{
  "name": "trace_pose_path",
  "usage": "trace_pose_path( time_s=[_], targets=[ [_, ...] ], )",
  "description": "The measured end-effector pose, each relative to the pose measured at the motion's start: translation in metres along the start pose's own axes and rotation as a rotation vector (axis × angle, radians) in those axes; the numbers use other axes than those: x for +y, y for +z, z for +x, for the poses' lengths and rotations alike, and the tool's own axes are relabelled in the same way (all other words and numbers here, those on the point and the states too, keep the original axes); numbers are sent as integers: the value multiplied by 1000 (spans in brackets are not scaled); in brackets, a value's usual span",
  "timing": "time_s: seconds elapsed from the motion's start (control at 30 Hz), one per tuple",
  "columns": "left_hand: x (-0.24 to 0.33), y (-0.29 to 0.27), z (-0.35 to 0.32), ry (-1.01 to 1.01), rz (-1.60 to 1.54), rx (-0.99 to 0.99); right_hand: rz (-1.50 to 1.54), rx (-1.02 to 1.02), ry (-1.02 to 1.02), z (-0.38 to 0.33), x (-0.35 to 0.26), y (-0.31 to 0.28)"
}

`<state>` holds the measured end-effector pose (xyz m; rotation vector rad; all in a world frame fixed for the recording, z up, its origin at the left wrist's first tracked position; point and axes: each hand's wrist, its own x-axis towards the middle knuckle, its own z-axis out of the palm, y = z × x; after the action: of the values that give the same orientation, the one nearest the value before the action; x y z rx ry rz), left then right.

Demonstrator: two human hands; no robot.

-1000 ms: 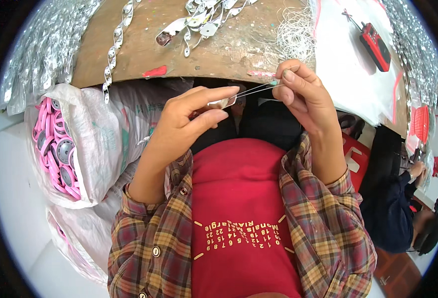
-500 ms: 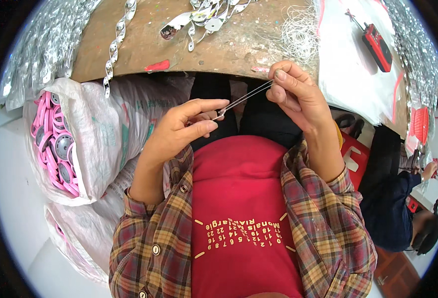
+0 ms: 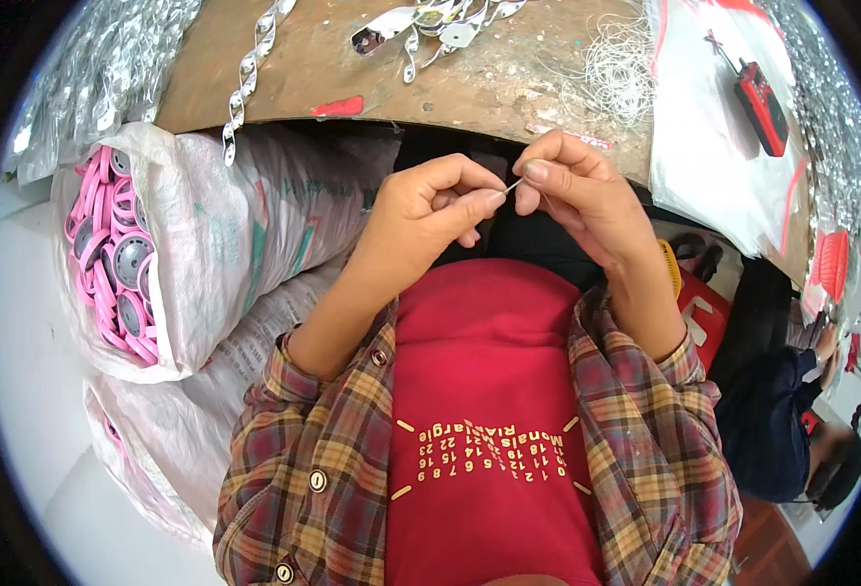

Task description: Preparing and packaging silver leaf-shaped decorative items into plastic bags.

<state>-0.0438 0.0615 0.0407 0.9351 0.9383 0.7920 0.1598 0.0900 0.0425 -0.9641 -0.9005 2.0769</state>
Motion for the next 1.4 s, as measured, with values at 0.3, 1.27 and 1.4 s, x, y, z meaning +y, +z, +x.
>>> trace_pose_path(
  time_s=[0.3, 1.27, 1.4],
  targets=[
    [3, 9, -1, 162, 291, 245, -1297, 254, -711, -21, -22, 29],
    [4, 13, 0, 216, -10, 169, -219, 151, -299, -6, 2, 24],
    [-1, 12, 1, 257, -70, 188, 2, 100, -179, -4, 10, 24]
  ],
)
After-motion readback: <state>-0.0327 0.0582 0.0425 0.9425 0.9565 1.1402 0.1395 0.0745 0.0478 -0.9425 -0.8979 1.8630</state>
